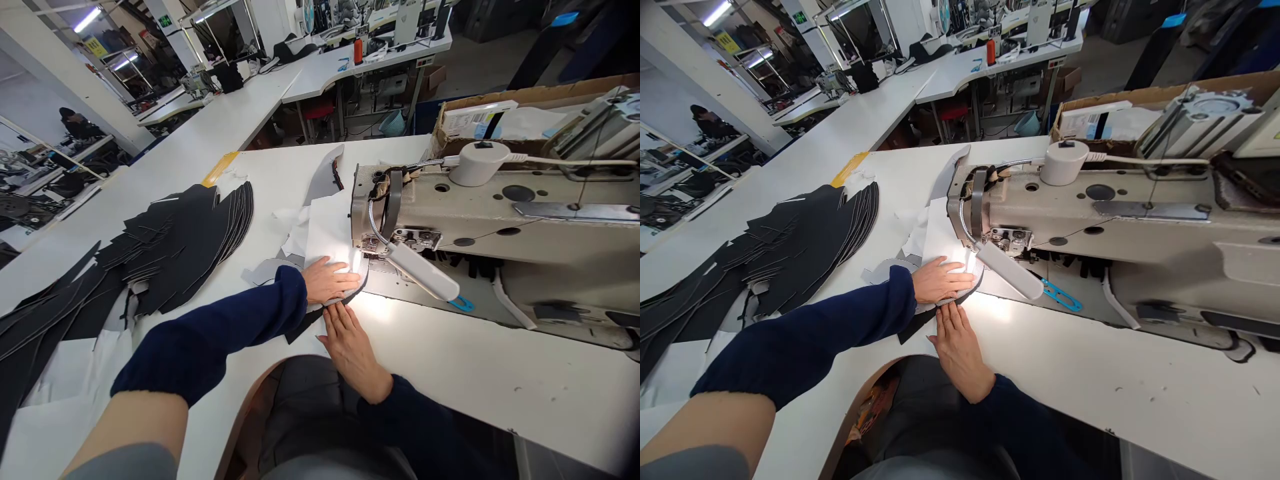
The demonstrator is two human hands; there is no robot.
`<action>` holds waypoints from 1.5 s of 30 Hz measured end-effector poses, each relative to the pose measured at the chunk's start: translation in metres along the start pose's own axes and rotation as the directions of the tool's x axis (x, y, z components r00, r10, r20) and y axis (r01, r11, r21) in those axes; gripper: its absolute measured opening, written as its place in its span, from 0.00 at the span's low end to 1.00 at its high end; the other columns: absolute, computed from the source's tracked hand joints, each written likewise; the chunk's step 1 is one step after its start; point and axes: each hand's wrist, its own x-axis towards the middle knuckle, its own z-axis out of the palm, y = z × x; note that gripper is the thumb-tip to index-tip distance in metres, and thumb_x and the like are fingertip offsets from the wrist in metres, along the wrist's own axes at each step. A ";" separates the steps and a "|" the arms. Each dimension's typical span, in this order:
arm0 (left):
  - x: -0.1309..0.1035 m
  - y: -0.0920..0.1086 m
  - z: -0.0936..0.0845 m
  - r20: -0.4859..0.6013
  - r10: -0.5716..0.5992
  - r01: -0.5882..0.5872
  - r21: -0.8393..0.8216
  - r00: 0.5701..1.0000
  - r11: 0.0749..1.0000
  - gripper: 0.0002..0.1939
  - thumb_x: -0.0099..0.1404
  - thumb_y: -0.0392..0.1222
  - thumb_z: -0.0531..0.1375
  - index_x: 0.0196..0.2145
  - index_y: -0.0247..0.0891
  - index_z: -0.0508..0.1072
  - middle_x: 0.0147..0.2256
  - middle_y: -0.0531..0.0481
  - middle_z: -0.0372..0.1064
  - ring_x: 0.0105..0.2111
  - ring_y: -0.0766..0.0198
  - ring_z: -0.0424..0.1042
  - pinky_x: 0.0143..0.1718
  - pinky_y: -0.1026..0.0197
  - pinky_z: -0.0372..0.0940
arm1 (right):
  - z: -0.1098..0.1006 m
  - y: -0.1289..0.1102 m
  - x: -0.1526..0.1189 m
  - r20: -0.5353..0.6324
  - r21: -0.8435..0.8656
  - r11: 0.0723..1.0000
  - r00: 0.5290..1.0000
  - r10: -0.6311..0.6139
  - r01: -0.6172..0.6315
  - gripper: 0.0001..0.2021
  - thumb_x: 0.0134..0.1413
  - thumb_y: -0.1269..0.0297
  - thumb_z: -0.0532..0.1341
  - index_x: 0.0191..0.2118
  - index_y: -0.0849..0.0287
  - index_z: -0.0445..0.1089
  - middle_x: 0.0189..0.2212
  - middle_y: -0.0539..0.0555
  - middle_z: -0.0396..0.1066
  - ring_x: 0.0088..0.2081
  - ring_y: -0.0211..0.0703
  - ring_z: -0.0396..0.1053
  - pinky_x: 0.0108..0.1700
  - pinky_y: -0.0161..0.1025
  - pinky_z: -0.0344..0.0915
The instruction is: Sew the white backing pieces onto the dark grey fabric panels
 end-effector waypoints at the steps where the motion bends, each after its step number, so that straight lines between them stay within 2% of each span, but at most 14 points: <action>1: 0.003 -0.001 0.001 -0.007 -0.016 0.016 0.001 1.000 1.000 0.19 0.70 0.47 0.48 0.58 0.50 0.59 0.62 0.56 0.53 0.58 0.55 0.54 0.53 0.46 0.53 | 0.000 0.001 0.002 0.000 -0.002 1.000 1.000 0.001 -0.001 0.23 0.62 0.60 0.56 0.54 0.78 0.64 0.55 0.71 0.62 0.59 0.60 0.55 0.59 0.52 0.54; 5: 0.018 -0.005 0.001 -0.034 -0.082 0.082 0.009 0.996 0.997 0.20 0.69 0.47 0.48 0.58 0.49 0.59 0.62 0.55 0.54 0.56 0.53 0.55 0.49 0.49 0.56 | 0.002 0.006 0.006 0.002 -0.010 1.000 1.000 0.023 -0.023 0.23 0.62 0.61 0.55 0.54 0.77 0.64 0.55 0.71 0.61 0.60 0.60 0.54 0.57 0.53 0.57; 7: 0.016 -0.005 -0.002 -0.035 -0.073 0.073 0.006 0.997 0.997 0.21 0.69 0.46 0.49 0.59 0.47 0.59 0.62 0.54 0.52 0.57 0.52 0.54 0.48 0.52 0.57 | 0.003 0.008 0.007 -0.002 -0.017 1.000 1.000 0.018 -0.018 0.22 0.62 0.61 0.54 0.54 0.77 0.64 0.55 0.72 0.62 0.59 0.61 0.55 0.57 0.53 0.58; 11: -0.018 0.000 -0.006 -0.014 0.042 -0.042 0.001 0.999 0.999 0.25 0.65 0.44 0.52 0.60 0.42 0.59 0.63 0.49 0.50 0.61 0.52 0.49 0.55 0.50 0.51 | 0.003 0.012 0.006 -0.011 -0.038 0.999 1.000 -0.004 0.004 0.20 0.63 0.65 0.52 0.54 0.78 0.64 0.53 0.72 0.63 0.58 0.61 0.57 0.56 0.54 0.59; 14: -0.041 0.004 -0.004 0.001 0.037 -0.037 0.042 0.999 0.998 0.29 0.63 0.39 0.51 0.62 0.41 0.55 0.63 0.48 0.50 0.61 0.51 0.48 0.57 0.44 0.46 | 0.002 0.012 0.008 -0.029 -0.045 0.999 0.999 -0.017 0.016 0.19 0.63 0.67 0.51 0.53 0.78 0.65 0.53 0.73 0.63 0.59 0.61 0.55 0.56 0.55 0.59; 16: -0.045 0.006 0.001 -0.016 0.020 -0.018 0.090 1.000 0.996 0.26 0.66 0.37 0.48 0.62 0.43 0.55 0.63 0.48 0.50 0.60 0.53 0.50 0.55 0.45 0.49 | 0.002 0.011 0.010 -0.031 -0.049 0.999 0.999 -0.017 0.015 0.19 0.63 0.67 0.51 0.53 0.79 0.64 0.53 0.74 0.63 0.59 0.62 0.55 0.56 0.55 0.59; 20: -0.036 0.008 0.011 -0.035 -0.014 0.019 0.155 0.999 0.988 0.22 0.70 0.35 0.44 0.61 0.44 0.55 0.58 0.44 0.58 0.50 0.56 0.62 0.44 0.54 0.56 | 0.002 0.011 0.012 -0.030 -0.068 0.998 0.999 -0.011 0.009 0.20 0.63 0.67 0.51 0.53 0.78 0.65 0.54 0.73 0.63 0.58 0.61 0.56 0.55 0.55 0.59; 24: -0.027 0.014 0.009 0.014 -0.012 0.009 0.165 1.000 0.986 0.21 0.71 0.34 0.40 0.59 0.35 0.56 0.47 0.41 0.66 0.42 0.58 0.65 0.38 0.57 0.56 | 0.003 0.010 0.011 -0.040 -0.103 0.995 0.999 -0.018 0.013 0.20 0.62 0.67 0.52 0.52 0.80 0.65 0.52 0.72 0.65 0.57 0.62 0.59 0.55 0.53 0.60; 26: -0.022 0.017 0.003 0.041 -0.016 0.009 0.154 0.999 0.988 0.19 0.71 0.32 0.40 0.54 0.32 0.61 0.42 0.41 0.67 0.41 0.58 0.64 0.37 0.58 0.56 | 0.002 0.010 0.011 -0.039 -0.127 0.992 0.999 -0.023 0.018 0.19 0.62 0.67 0.53 0.51 0.80 0.66 0.50 0.72 0.67 0.55 0.62 0.61 0.55 0.53 0.60; 28: -0.015 0.021 -0.004 0.078 -0.007 -0.004 0.136 0.997 0.991 0.16 0.70 0.31 0.42 0.45 0.31 0.67 0.38 0.41 0.67 0.39 0.58 0.65 0.36 0.57 0.56 | 0.000 0.010 0.011 -0.026 -0.149 0.988 0.999 -0.029 0.024 0.19 0.62 0.66 0.53 0.49 0.79 0.68 0.47 0.71 0.69 0.52 0.61 0.64 0.55 0.54 0.60; 31: -0.004 0.023 -0.013 0.118 0.040 -0.053 0.110 0.992 0.993 0.12 0.67 0.29 0.46 0.34 0.32 0.68 0.34 0.42 0.66 0.35 0.58 0.65 0.32 0.57 0.56 | -0.003 0.010 0.012 -0.008 -0.150 0.988 0.999 -0.037 0.035 0.18 0.61 0.64 0.55 0.47 0.78 0.69 0.45 0.71 0.70 0.49 0.60 0.66 0.55 0.53 0.60; 37: 0.004 0.020 -0.016 0.095 0.034 -0.043 0.100 0.995 0.994 0.10 0.67 0.30 0.49 0.33 0.32 0.69 0.33 0.43 0.67 0.34 0.58 0.66 0.31 0.56 0.54 | -0.005 0.011 0.012 0.027 -0.098 0.994 0.999 -0.043 0.046 0.19 0.61 0.62 0.56 0.43 0.78 0.71 0.42 0.72 0.70 0.48 0.61 0.66 0.56 0.55 0.59; 45: 0.019 0.003 -0.009 0.058 -0.021 0.014 0.127 0.998 0.992 0.10 0.67 0.31 0.49 0.33 0.33 0.69 0.33 0.44 0.68 0.35 0.59 0.65 0.34 0.56 0.52 | 0.002 0.032 0.018 -0.018 -0.094 0.995 0.999 -0.027 0.025 0.19 0.61 0.64 0.54 0.47 0.80 0.68 0.47 0.75 0.68 0.53 0.62 0.62 0.56 0.55 0.58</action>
